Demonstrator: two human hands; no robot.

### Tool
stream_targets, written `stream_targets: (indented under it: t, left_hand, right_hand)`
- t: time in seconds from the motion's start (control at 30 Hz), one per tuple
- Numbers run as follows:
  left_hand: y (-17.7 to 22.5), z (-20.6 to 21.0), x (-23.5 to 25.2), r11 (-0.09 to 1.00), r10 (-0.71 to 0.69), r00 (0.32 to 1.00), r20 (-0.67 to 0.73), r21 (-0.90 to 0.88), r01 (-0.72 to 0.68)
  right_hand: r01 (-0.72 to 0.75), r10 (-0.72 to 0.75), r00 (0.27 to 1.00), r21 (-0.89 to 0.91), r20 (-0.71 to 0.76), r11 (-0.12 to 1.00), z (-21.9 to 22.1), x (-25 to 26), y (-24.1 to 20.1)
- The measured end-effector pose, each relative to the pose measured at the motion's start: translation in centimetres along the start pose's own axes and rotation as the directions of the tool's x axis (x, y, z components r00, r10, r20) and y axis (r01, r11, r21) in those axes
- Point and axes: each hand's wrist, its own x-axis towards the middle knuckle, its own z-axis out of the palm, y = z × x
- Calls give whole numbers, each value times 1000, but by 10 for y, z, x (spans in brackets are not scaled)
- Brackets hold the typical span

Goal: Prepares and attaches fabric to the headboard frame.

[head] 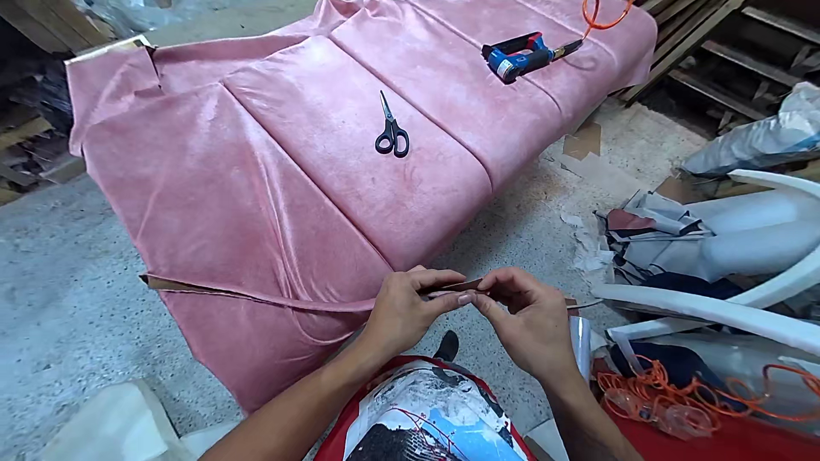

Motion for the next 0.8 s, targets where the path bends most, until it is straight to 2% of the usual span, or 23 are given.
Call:
stream_targets:
  t: [0.07, 0.1, 0.17, 0.23, 0.3, 0.37, 0.47, 0.6, 0.7, 0.8]
  left_hand:
    - [4, -1, 1, 992, -43, 999, 24, -117, 45]
    - [8, -2, 2, 971, -96, 994, 54, -212, 106]
    - [16, -8, 5, 880, -234, 961, 144, -388, 273]
    - [15, -16, 8, 763, -330, 904, 274, -486, 426]
    - [13, -21, 11, 673, -350, 838, 419, -510, 536]
    - [11, -24, 12, 620, -328, 797, 506, -521, 586]
    - [13, -28, 11, 609, -288, 805, 518, -550, 572]
    - [22, -25, 6, 679, -286, 875, 391, -561, 473]
    - [23, -23, 2, 714, -279, 916, 287, -577, 398]
    - [23, -25, -1, 756, -238, 944, 230, -567, 328]
  right_hand:
    - [-33, 33, 999, 62, 13, 997, 0, 0, -2]
    - [-1, -3, 999, 78, 46, 997, -1, 0, -1]
    - [158, -167, 972, 64, 165, 985, -5, 0, 4]
    - [297, -293, 925, 23, 240, 955, -7, 2, 7]
    - [392, -386, 898, 12, 212, 920, -7, 3, 7]
    - [446, -444, 881, 22, 163, 895, -5, 3, 8]
    - [436, -437, 896, 28, 76, 900, 0, 3, 9]
    - [286, -286, 958, 58, -18, 956, 8, 1, 2]
    - [184, -172, 981, 146, -92, 972, 16, 0, -5]
    - [73, -45, 994, 285, -103, 956, 19, 2, -13]
